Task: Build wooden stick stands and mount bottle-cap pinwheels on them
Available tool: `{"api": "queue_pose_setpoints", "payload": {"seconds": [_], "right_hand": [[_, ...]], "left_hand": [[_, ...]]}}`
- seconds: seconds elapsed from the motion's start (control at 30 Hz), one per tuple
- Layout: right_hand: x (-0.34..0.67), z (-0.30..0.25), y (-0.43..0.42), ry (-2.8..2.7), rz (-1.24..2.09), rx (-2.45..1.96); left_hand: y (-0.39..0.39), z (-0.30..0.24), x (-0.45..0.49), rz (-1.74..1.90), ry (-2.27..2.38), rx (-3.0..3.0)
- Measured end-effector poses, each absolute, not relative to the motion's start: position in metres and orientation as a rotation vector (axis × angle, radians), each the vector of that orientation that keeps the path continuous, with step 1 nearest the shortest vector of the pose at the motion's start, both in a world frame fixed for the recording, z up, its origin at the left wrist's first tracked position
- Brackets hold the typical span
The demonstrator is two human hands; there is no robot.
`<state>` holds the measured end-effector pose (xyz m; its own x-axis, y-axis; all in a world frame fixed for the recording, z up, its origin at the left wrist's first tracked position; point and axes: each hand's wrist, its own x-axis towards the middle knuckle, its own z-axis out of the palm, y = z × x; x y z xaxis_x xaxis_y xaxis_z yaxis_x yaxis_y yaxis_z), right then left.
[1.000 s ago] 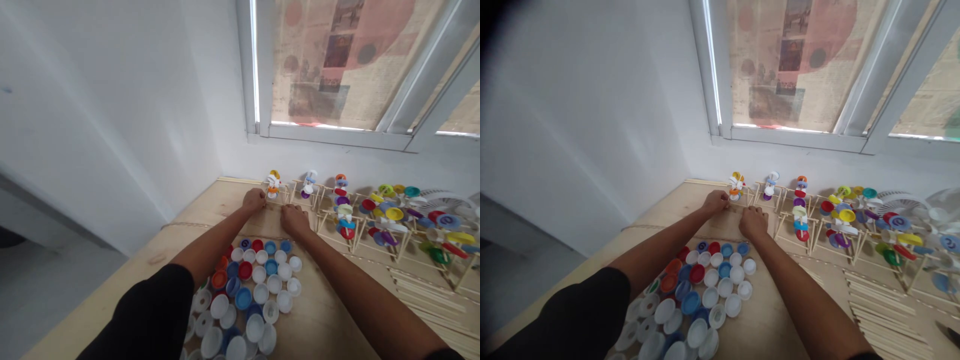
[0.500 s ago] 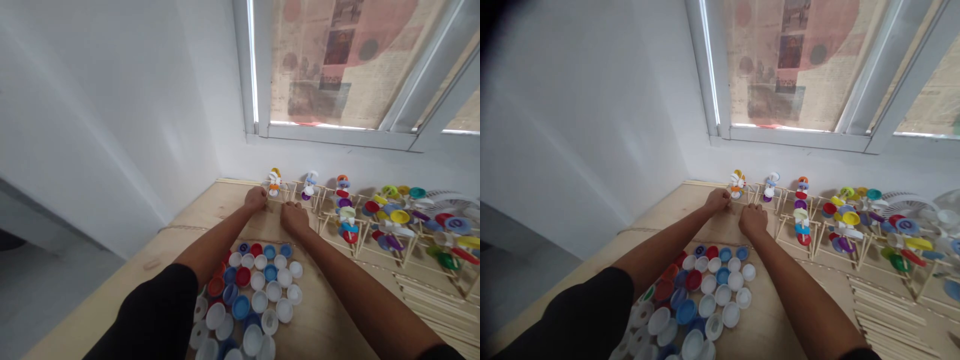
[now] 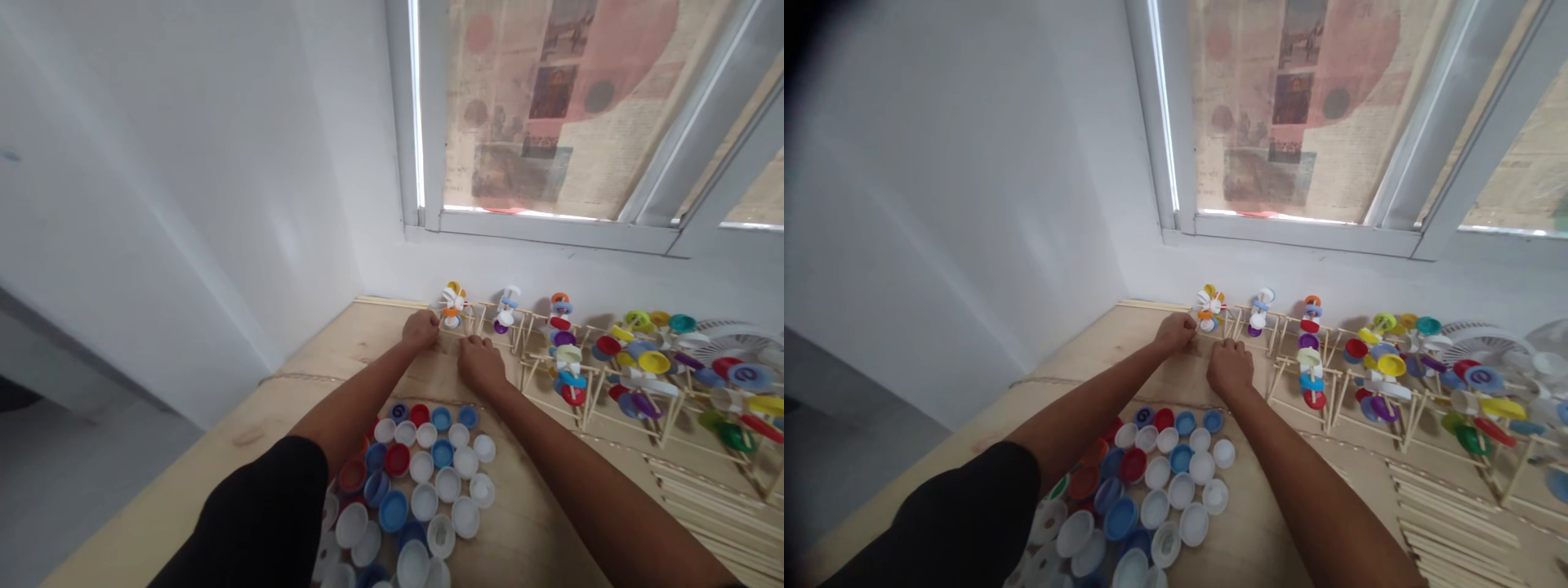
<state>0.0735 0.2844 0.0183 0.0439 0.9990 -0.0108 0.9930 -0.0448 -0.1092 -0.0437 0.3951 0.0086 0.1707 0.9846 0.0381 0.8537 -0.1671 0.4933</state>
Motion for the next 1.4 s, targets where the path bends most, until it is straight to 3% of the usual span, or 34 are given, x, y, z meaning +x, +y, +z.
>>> {"api": "queue_pose_setpoints", "payload": {"seconds": [0.77, 1.4], "right_hand": [[0.079, 0.015, 0.291, -2.064, 0.193, -2.176], [0.067, 0.015, 0.284, -1.979, 0.323, -1.861]], "left_hand": [[0.391, 0.010, -0.045, 0.478, 1.752, 2.164], [0.361, 0.025, -0.078, 0.592, 1.787, 2.177]]}}
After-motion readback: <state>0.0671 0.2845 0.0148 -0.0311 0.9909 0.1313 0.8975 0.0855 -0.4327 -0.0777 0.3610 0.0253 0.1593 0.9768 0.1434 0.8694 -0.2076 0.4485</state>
